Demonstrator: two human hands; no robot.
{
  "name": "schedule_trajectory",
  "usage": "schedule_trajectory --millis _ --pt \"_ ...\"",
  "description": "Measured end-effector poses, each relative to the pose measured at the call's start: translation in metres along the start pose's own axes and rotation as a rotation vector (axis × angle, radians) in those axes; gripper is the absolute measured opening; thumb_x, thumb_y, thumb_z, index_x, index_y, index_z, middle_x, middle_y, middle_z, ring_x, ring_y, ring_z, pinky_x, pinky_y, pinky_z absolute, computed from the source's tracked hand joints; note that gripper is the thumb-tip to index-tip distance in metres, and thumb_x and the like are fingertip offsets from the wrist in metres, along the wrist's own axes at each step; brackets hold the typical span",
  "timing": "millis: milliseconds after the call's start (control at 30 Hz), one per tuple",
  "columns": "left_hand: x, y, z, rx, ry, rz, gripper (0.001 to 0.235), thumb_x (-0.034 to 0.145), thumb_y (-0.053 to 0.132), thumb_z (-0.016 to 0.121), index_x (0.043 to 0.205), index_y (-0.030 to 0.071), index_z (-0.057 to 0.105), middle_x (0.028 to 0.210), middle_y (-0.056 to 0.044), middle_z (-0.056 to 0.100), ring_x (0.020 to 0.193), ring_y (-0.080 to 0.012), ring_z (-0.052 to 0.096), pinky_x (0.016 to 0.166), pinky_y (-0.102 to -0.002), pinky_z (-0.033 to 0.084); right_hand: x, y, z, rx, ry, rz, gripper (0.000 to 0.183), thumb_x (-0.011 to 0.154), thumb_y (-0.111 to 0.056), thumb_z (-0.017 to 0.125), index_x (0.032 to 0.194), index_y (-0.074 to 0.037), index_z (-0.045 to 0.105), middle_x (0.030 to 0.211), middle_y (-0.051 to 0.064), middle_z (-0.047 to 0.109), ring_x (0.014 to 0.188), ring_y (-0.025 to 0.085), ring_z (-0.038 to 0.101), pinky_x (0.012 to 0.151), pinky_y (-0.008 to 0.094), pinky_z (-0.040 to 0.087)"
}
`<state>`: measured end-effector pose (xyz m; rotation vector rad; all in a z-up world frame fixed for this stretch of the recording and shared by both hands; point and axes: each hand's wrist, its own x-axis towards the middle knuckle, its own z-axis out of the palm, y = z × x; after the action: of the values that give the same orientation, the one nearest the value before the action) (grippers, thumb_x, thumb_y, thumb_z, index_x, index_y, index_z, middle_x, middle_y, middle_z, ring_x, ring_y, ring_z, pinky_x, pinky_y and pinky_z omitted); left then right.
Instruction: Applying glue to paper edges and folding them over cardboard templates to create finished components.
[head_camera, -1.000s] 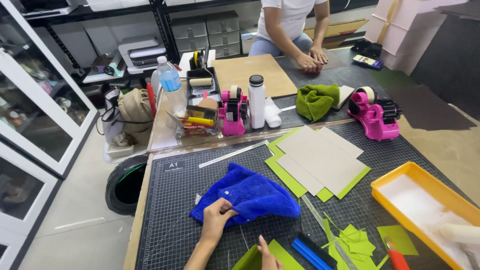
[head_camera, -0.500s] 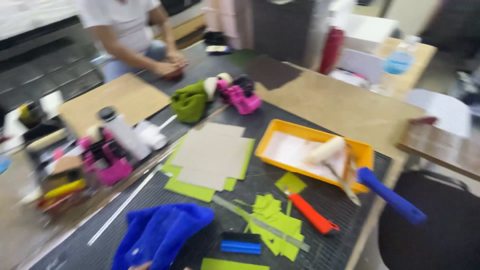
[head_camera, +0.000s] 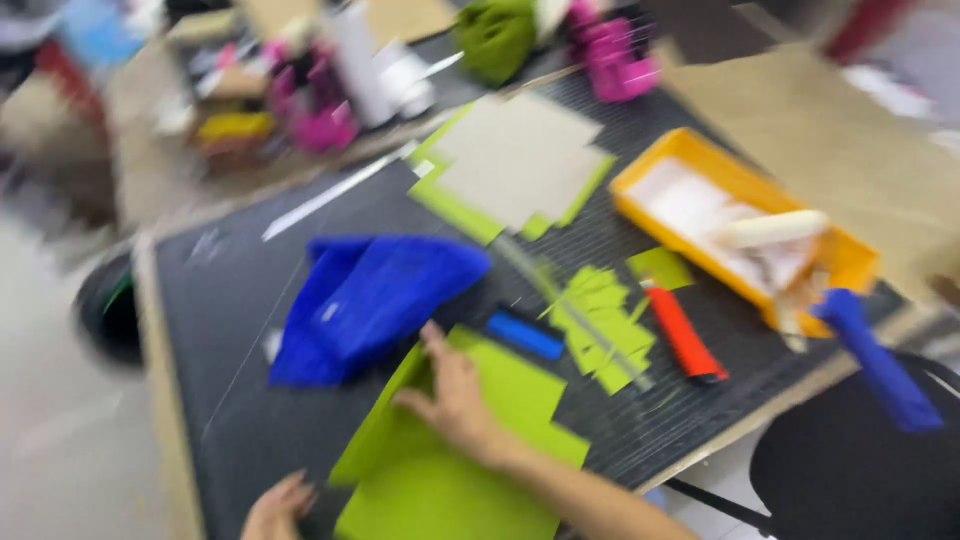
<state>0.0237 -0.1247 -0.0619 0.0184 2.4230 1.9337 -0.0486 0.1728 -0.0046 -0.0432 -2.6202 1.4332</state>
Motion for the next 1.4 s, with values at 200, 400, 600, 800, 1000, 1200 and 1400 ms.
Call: schedule_trajectory --millis 200,400,600,800,1000,1200,1400 --pt "-0.032 0.123 0.065 0.082 0.222 -0.062 0.043 0.086 0.001 0.061 0.129 0.002 0.063 0.124 -0.010 0.069 0.115 -0.0207 0.067 0.102 -0.032 0.049 -0.005 0.002 0.004 -0.087 0.115 -0.106 0.100 0.084 -0.044 0.078 0.157 -0.008 0.019 0.162 0.009 0.033 0.132 0.024 0.055 0.105 0.043 0.035" --pt "-0.009 0.123 0.085 0.262 0.559 -0.008 0.018 0.079 0.014 0.085 0.095 0.015 0.076 0.087 0.001 0.077 0.084 -0.0183 0.073 0.083 -0.034 0.054 -0.009 0.006 -0.048 0.229 0.123 -0.042 0.050 0.100 -0.016 0.061 0.148 -0.010 0.046 0.130 0.017 0.061 0.126 0.037 0.057 0.109 0.053 0.041" --pt "0.009 0.110 0.099 0.385 0.603 0.054 0.021 0.076 0.022 0.086 0.089 0.020 0.070 0.080 0.005 0.076 0.080 -0.0169 0.073 0.093 -0.037 0.043 0.003 0.103 -0.123 -0.738 0.191 0.227 0.061 0.088 -0.048 0.077 0.140 -0.023 0.058 0.129 0.009 0.051 0.122 0.037 0.043 0.092 0.066 0.037" --pt "0.018 0.097 0.109 0.437 0.580 -0.017 0.016 0.076 0.028 0.085 0.081 0.024 0.071 0.075 0.009 0.075 0.074 -0.0129 0.070 0.097 -0.039 0.034 -0.008 0.022 -0.107 -0.387 0.270 -0.018 0.053 0.087 -0.012 0.083 0.132 -0.001 0.058 0.119 0.026 0.065 0.112 0.046 0.062 0.095 0.057 0.047" --pt "0.018 0.097 0.107 0.370 0.583 0.003 0.013 0.073 0.024 0.087 0.077 0.022 0.075 0.071 0.006 0.076 0.071 -0.0135 0.071 0.102 -0.043 0.029 -0.012 -0.029 -0.052 -0.372 0.233 -0.313 0.050 0.095 -0.017 0.073 0.142 -0.011 0.056 0.109 0.014 0.057 0.101 0.043 0.064 0.085 0.050 0.053" --pt "0.017 0.097 0.106 0.364 0.568 0.047 0.014 0.073 0.022 0.088 0.075 0.023 0.074 0.069 0.008 0.075 0.071 -0.0111 0.071 0.106 -0.046 0.025 -0.015 -0.040 -0.042 -0.538 0.273 -0.250 0.047 0.096 -0.017 0.075 0.139 -0.006 0.060 0.096 0.020 0.059 0.084 0.048 0.065 0.069 0.055 0.052" --pt "0.014 0.106 0.106 0.307 0.534 0.022 0.012 0.077 0.017 0.085 0.076 0.022 0.074 0.070 0.008 0.075 0.071 -0.0100 0.070 0.108 -0.050 0.021 -0.045 -0.073 0.000 -0.419 0.068 -0.275 0.046 0.094 -0.028 0.069 0.138 -0.015 0.062 0.093 0.014 0.061 0.079 0.040 0.067 0.065 0.049 0.054"
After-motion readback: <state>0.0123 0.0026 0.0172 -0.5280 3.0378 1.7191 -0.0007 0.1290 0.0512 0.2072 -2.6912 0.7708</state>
